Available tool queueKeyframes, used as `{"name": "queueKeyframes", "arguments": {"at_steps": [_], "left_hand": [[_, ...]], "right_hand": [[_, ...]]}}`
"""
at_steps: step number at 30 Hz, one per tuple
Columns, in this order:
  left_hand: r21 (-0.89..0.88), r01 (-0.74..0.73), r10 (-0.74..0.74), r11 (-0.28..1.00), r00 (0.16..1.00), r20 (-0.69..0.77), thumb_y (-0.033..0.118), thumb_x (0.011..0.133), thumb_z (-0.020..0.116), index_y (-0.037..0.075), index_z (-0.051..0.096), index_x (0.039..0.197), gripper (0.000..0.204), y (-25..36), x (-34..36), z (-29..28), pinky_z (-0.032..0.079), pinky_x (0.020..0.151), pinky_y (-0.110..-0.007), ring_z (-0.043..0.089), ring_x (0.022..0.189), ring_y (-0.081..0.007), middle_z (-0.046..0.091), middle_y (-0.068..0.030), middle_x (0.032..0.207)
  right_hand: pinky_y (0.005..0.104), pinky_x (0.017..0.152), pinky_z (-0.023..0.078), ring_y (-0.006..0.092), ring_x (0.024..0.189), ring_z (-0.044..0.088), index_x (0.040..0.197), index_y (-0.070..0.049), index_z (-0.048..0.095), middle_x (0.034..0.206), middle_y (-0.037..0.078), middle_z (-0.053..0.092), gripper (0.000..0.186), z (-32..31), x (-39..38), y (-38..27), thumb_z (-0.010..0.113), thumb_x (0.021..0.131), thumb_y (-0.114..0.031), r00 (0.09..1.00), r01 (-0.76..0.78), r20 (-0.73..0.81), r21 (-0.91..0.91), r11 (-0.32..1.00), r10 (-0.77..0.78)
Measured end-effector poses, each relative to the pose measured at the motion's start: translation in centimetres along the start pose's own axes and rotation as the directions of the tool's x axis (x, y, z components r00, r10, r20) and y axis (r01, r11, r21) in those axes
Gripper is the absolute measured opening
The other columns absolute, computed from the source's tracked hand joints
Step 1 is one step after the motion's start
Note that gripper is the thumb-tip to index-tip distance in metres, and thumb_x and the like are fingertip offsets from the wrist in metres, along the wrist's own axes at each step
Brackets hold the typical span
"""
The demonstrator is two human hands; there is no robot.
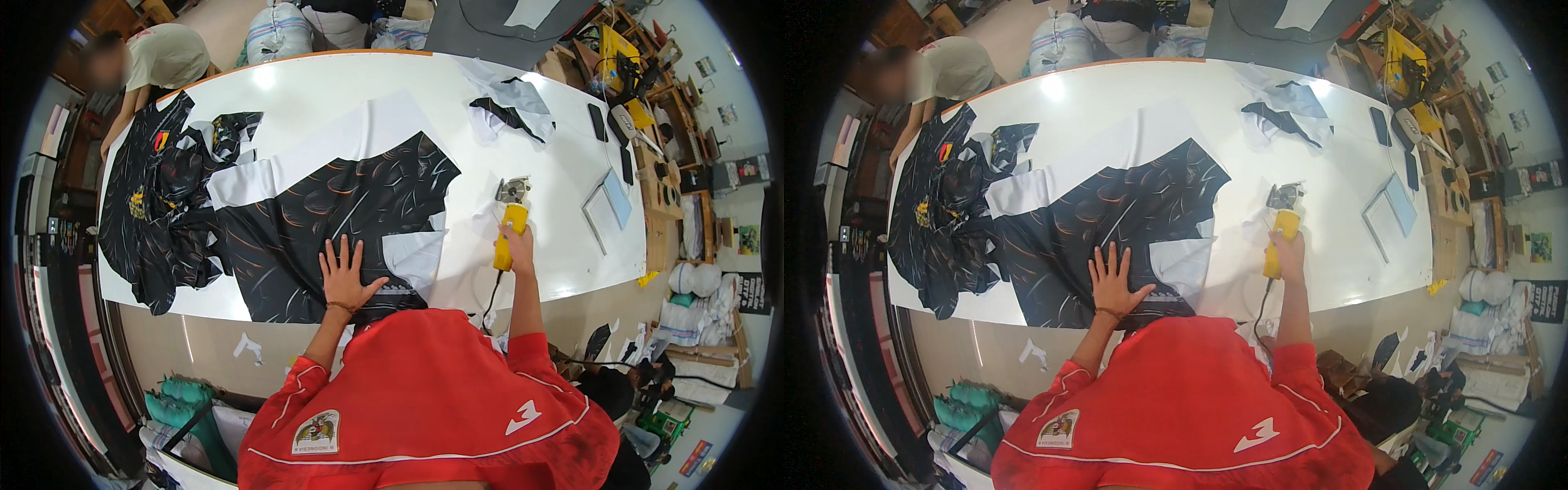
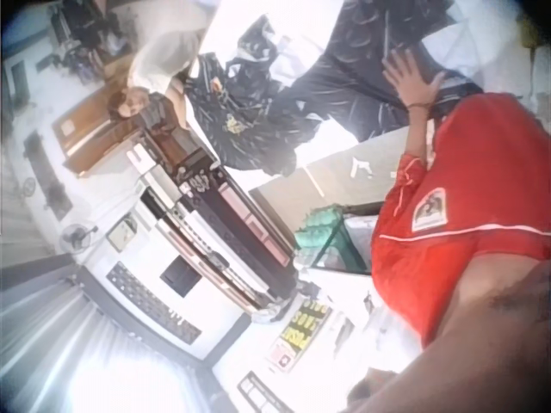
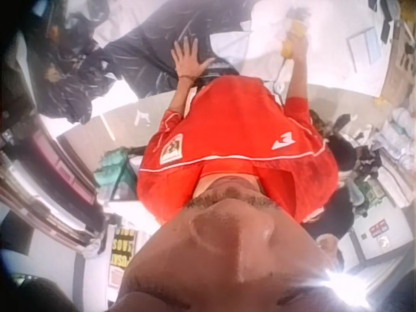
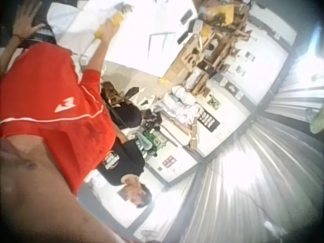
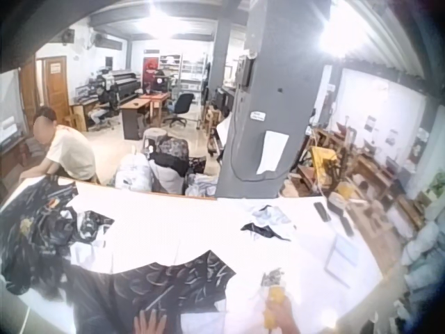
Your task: The person uses a yellow electric fabric cutter to cut patterned black fabric laid on a white table. They guide the cutter along the fabric edges, repositioning pieces as needed, and remove cut sections while continuing the cutting process.
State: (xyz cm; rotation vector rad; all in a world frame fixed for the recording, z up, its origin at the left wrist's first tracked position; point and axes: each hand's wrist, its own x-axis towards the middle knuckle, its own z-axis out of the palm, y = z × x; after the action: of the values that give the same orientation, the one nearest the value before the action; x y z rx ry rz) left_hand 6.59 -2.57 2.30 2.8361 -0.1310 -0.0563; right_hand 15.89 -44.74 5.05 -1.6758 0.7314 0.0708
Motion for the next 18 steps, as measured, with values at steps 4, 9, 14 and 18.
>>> {"name": "queueKeyframes", "arguments": {"at_steps": [4,9,14,18], "left_hand": [[-0.05,-0.013,0.013,0.999,1.0,-0.004,0.076,0.085,0.066,0.012,0.04,0.163,0.104,0.1,0.1,-0.5,0.01,0.126,-0.067,0.013,0.159,-0.0504,0.025,-0.021,0.172],[-0.162,-0.162,0.149,0.973,0.985,-0.088,0.061,0.092,0.067,0.011,0.045,0.159,0.087,4.0,4.2,0.3,0.011,0.127,-0.063,0.017,0.159,-0.0461,0.028,-0.0208,0.171],[-0.149,-0.296,0.286,0.944,0.955,-0.082,0.06,0.095,0.065,0.012,0.051,0.155,0.078,8.4,6.6,2.6,0.017,0.127,-0.062,0.022,0.159,-0.0425,0.031,-0.0195,0.169],[-0.126,-0.312,0.309,0.942,0.95,-0.039,0.059,0.097,0.063,0.014,0.053,0.154,0.074,9.2,6.5,3.8,0.018,0.127,-0.061,0.024,0.158,-0.0415,0.033,-0.0184,0.169]], "right_hand": [[0.0347,0.065,0.059,0.0218,0.079,0.07,0.123,0.001,0.057,0.098,0.012,0.068,0.048,-3.3,-0.3,0.4,0.08,0.082,-0.012,0.997,0.049,-0.05,-0.172,0.984,-0.058],[0.0364,0.073,0.059,0.0211,0.084,0.07,0.128,0.0,0.055,0.104,0.011,0.069,0.053,-4.1,-2.6,-1.7,0.08,0.083,-0.011,0.983,0.155,0.139,-0.254,0.955,-0.122],[0.0446,0.085,0.058,0.0351,0.099,0.074,0.135,-0.004,0.054,0.11,0.02,0.073,0.064,-1.2,-2.8,-5.3,0.08,0.079,-0.022,0.946,0.282,0.295,-0.532,0.799,-0.137],[0.0519,0.088,0.057,0.0443,0.104,0.071,0.138,-0.009,0.05,0.113,0.024,0.073,0.069,-0.5,0.3,-5.9,0.078,0.078,-0.031,0.927,0.371,0.329,-0.743,0.556,-0.18]]}}
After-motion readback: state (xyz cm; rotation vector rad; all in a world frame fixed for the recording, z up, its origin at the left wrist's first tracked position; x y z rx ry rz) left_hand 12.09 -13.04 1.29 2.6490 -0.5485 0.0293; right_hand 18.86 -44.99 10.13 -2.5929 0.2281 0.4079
